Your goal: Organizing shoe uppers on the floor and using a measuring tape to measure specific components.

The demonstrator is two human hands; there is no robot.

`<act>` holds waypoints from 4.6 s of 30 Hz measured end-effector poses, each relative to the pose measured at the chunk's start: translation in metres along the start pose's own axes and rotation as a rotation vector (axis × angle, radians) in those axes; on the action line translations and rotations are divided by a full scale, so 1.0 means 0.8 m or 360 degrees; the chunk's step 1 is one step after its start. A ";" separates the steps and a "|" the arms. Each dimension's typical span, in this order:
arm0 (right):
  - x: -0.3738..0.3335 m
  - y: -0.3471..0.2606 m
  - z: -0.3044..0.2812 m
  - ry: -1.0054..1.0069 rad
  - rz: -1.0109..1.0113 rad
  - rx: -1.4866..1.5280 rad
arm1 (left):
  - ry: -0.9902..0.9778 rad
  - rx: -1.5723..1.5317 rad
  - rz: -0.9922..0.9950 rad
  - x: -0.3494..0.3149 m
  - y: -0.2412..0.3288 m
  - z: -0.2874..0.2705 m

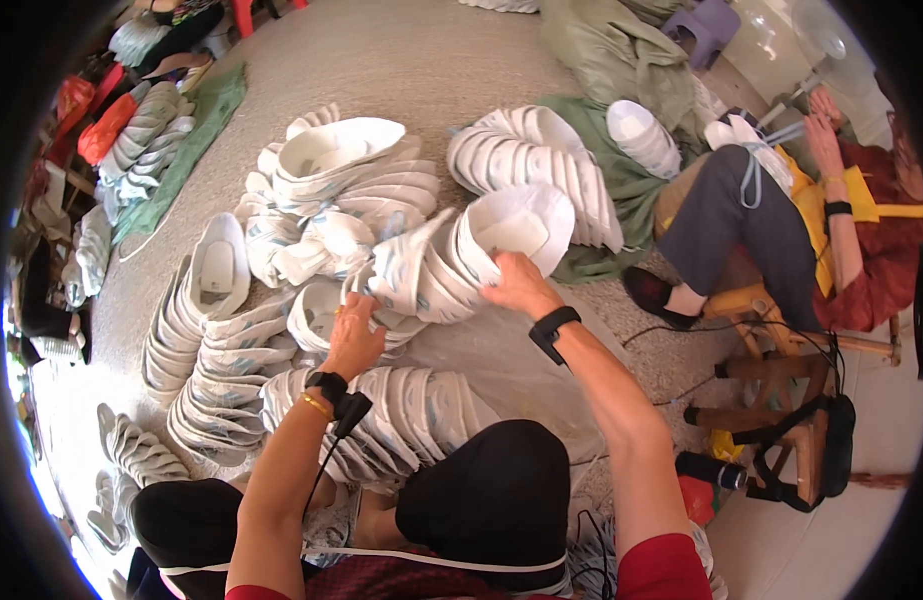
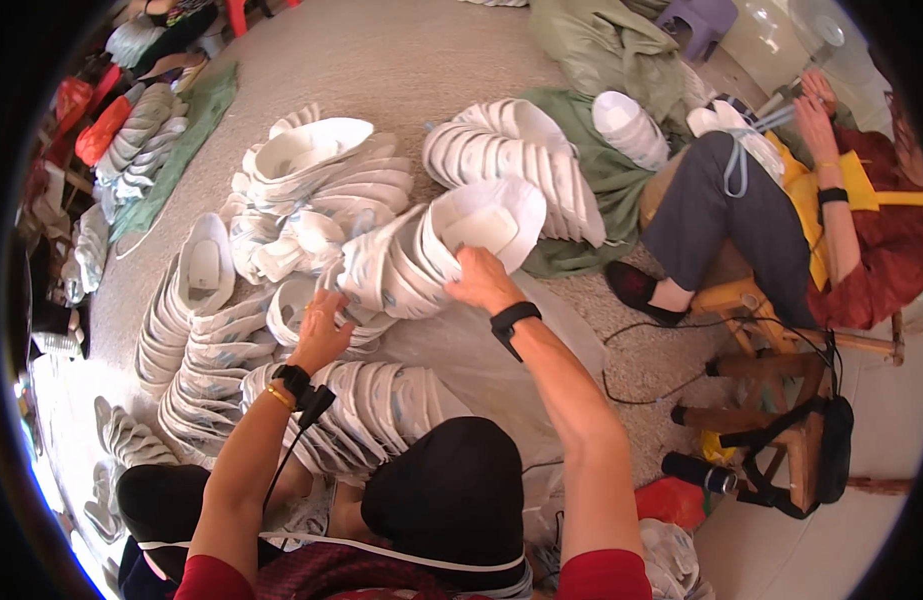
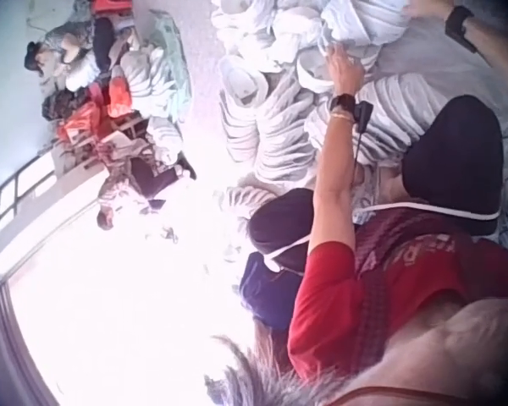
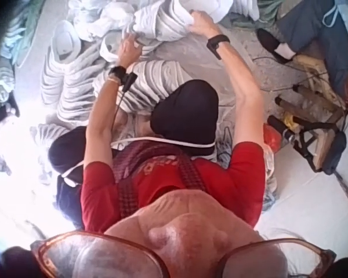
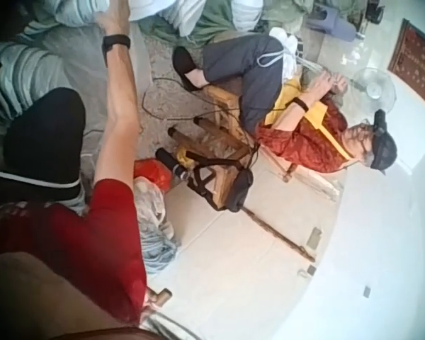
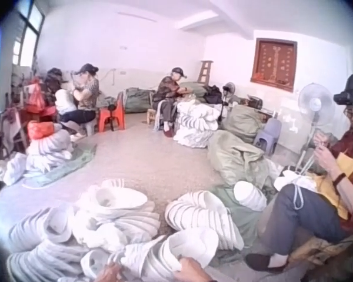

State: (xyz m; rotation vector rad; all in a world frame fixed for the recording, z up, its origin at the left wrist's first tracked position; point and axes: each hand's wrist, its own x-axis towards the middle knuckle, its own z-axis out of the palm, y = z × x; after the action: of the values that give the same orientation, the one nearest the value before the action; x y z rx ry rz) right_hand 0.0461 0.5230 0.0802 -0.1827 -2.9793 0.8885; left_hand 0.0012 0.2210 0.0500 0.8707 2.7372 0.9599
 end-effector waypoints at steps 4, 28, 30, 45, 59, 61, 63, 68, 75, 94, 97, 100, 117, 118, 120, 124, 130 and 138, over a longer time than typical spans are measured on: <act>-0.016 0.012 0.026 -0.0541 0.0032 0.0186 | -0.0145 0.0016 -0.0145 -0.005 -0.002 0.004; -0.084 -0.024 0.140 0.0100 0.0196 0.0428 | -0.0728 -0.1285 -0.0979 -0.030 0.059 0.061; -0.086 -0.028 0.139 0.0180 0.0052 0.0426 | -0.0213 -0.0593 -0.0409 -0.027 0.063 0.055; -0.066 -0.039 0.122 0.0156 0.0393 0.0589 | 0.0122 -0.0176 -0.0223 -0.007 0.058 0.024; -0.211 -0.026 -0.024 0.0368 0.0623 0.1177 | -0.0650 -0.0992 -0.0033 -0.025 0.131 0.101; -0.211 -0.010 0.005 0.0449 0.0788 0.1186 | -0.0626 -0.0706 0.0031 -0.029 0.119 0.140; -0.202 0.007 0.042 0.0339 0.0795 0.0878 | -0.0518 -0.0468 0.0144 -0.027 0.110 0.169; -0.192 0.045 0.065 0.0194 0.0907 0.0727 | -0.0779 -0.0354 -0.0174 -0.013 0.088 0.140; -0.198 0.045 0.061 0.0246 0.0906 0.0844 | 0.1041 -0.0182 -0.0163 0.086 0.008 -0.079; -0.203 0.061 0.075 0.0262 0.0795 0.0986 | 0.0327 -0.0195 -0.0951 0.245 -0.047 -0.135; -0.197 0.063 0.077 0.0214 0.0982 0.0786 | 0.0244 -0.0765 -0.0932 0.228 -0.072 -0.121; -0.197 0.056 0.073 0.0257 0.0948 0.0787 | 0.0516 -0.0489 -0.0956 0.209 -0.068 -0.109; -0.223 0.001 0.058 0.0634 0.0739 0.0664 | 0.0340 -0.0536 -0.0724 0.026 0.042 0.055; -0.223 -0.002 0.058 0.0629 0.0751 0.0646 | 0.0374 -0.0554 -0.0726 0.027 0.043 0.054; -0.215 -0.004 0.060 0.0562 0.0783 0.0685 | 0.0367 -0.0930 -0.0867 0.034 0.045 0.049; -0.183 0.005 0.073 0.0258 0.0895 0.0410 | 0.0364 -0.1611 -0.1036 0.042 0.045 0.043; -0.177 0.012 0.089 0.0093 0.0948 0.0328 | 0.0382 -0.1470 -0.0903 0.029 0.039 0.037; -0.210 0.032 0.040 0.0085 0.1160 0.0590 | 0.0701 -0.0829 -0.0765 0.023 0.059 0.025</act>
State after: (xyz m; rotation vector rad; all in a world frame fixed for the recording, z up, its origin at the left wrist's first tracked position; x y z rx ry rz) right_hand 0.2137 0.5066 0.0404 -1.2931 -2.6176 1.4224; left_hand 0.0140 0.2719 0.0643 -0.0942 2.5804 1.7712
